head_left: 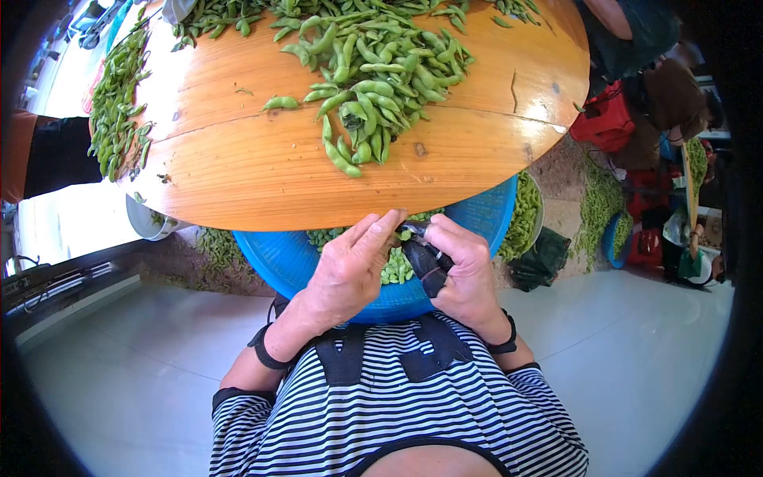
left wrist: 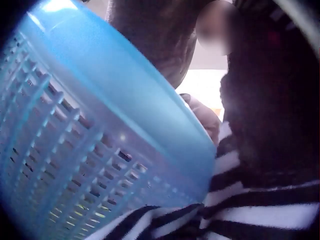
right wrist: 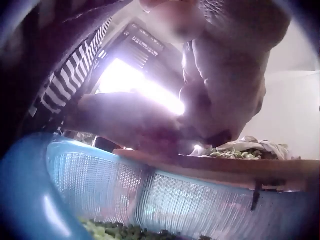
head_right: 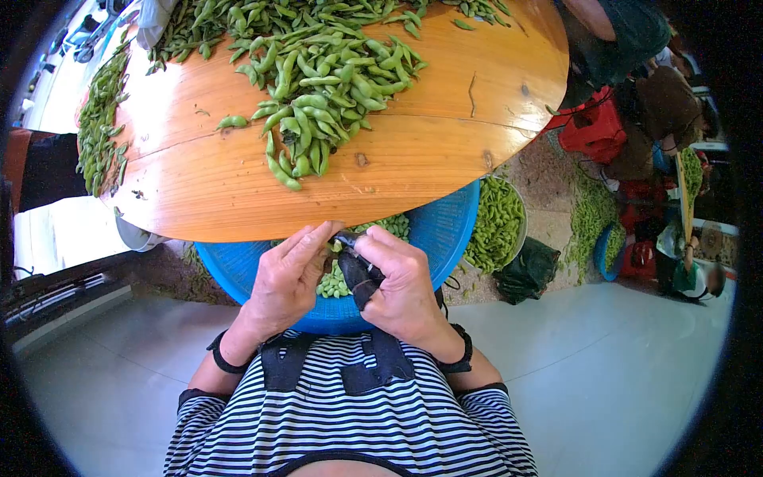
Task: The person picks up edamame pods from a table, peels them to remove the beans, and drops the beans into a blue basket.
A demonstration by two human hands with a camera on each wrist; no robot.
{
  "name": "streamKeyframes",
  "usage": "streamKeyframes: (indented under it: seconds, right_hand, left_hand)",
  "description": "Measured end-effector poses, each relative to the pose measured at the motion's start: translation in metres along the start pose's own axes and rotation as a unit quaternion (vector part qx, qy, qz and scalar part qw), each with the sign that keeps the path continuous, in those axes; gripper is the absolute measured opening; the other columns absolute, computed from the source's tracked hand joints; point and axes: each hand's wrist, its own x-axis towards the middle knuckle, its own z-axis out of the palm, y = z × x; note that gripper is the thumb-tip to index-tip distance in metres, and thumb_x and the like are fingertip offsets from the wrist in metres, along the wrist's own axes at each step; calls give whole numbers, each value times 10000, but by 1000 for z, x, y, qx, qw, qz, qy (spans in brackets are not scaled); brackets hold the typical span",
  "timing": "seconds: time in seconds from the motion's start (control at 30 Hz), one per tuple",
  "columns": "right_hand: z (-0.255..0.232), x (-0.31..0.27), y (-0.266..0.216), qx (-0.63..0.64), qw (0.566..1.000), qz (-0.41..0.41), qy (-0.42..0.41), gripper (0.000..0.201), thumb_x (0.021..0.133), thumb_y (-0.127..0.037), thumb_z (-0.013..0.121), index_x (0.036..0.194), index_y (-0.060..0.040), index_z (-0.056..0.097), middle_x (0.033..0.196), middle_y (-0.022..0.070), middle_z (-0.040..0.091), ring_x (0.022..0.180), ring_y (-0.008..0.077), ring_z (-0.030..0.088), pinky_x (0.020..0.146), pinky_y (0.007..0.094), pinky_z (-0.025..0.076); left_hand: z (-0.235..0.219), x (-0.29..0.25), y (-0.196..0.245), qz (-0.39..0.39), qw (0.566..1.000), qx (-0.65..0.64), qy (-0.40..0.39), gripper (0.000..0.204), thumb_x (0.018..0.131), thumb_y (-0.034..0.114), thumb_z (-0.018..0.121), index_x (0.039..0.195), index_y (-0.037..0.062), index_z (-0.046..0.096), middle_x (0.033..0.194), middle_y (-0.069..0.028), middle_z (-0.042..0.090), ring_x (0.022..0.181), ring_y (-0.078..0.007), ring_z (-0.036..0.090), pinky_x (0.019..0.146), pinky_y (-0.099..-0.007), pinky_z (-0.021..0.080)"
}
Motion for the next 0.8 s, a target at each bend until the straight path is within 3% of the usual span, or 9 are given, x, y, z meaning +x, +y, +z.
streamKeyframes:
  seconds: [0.17,0.23,0.27,0.33,0.4,0.5,0.57,0.63,0.8]
  right_hand:
    - [-2,-1,2,-38,999,3,28,151,711,40,631,849,24,573,716,130,445,626,294,498,567,338,390]
    - [-19,-4,2,-67,997,19,33,148,716,25,638,854,17,588,718,122,455,627,272,505,569,328,390]
    - [-30,-6,2,-96,994,37,38,145,721,10,645,860,10,604,720,115,466,628,250,511,571,319,390]
    - [-53,-12,0,-94,990,54,95,159,719,0,635,878,0,638,728,105,490,637,197,520,566,310,384]
    - [-89,-34,22,-107,972,144,150,200,712,37,591,898,2,656,716,103,505,630,168,522,560,312,384]
    - [-128,-54,41,-291,935,126,156,313,682,80,518,954,2,653,682,132,514,594,218,528,552,343,393]
    - [-142,-70,63,-434,864,189,172,381,671,98,472,1003,5,634,669,174,528,568,271,519,561,362,410]
    - [-145,-72,60,-418,871,197,167,399,666,99,464,1018,6,626,676,190,532,569,293,515,565,365,418]
    - [-131,-61,49,-341,897,203,195,353,688,103,490,1007,14,613,676,186,530,578,253,535,572,343,434]
  left_hand:
    - [-1,-1,8,-44,998,37,-14,483,818,-118,574,1289,-25,522,1027,-193,671,925,-370,656,799,-407,542]
    - [-13,2,13,-119,985,-65,-102,469,801,-65,632,1260,8,563,1053,-188,662,982,-344,645,818,-391,537]
    - [-23,4,14,-120,986,-62,-100,469,801,-65,632,1260,8,563,1053,-188,662,982,-344,645,818,-391,537]
    - [-42,13,14,-24,975,46,-214,440,786,1,682,1219,39,607,1047,-165,670,940,-324,662,803,-377,542]
    - [-51,20,12,-22,977,43,-209,398,766,45,717,1158,51,649,1048,-138,677,904,-312,673,774,-365,551]
    - [-61,34,2,-55,990,111,-67,288,788,-48,645,1071,1,656,1067,-141,664,952,-301,665,761,-351,557]
    - [-62,45,-16,-3,985,169,-16,261,799,-66,619,1053,-13,650,1049,-150,652,935,-313,663,756,-354,555]
    - [-63,49,-23,46,972,226,33,238,810,-84,594,1035,-27,644,1032,-160,640,918,-324,660,750,-356,554]
    - [-62,48,-17,-20,965,262,15,214,815,-58,613,1028,-35,634,948,-155,588,802,-340,619,671,-372,516]
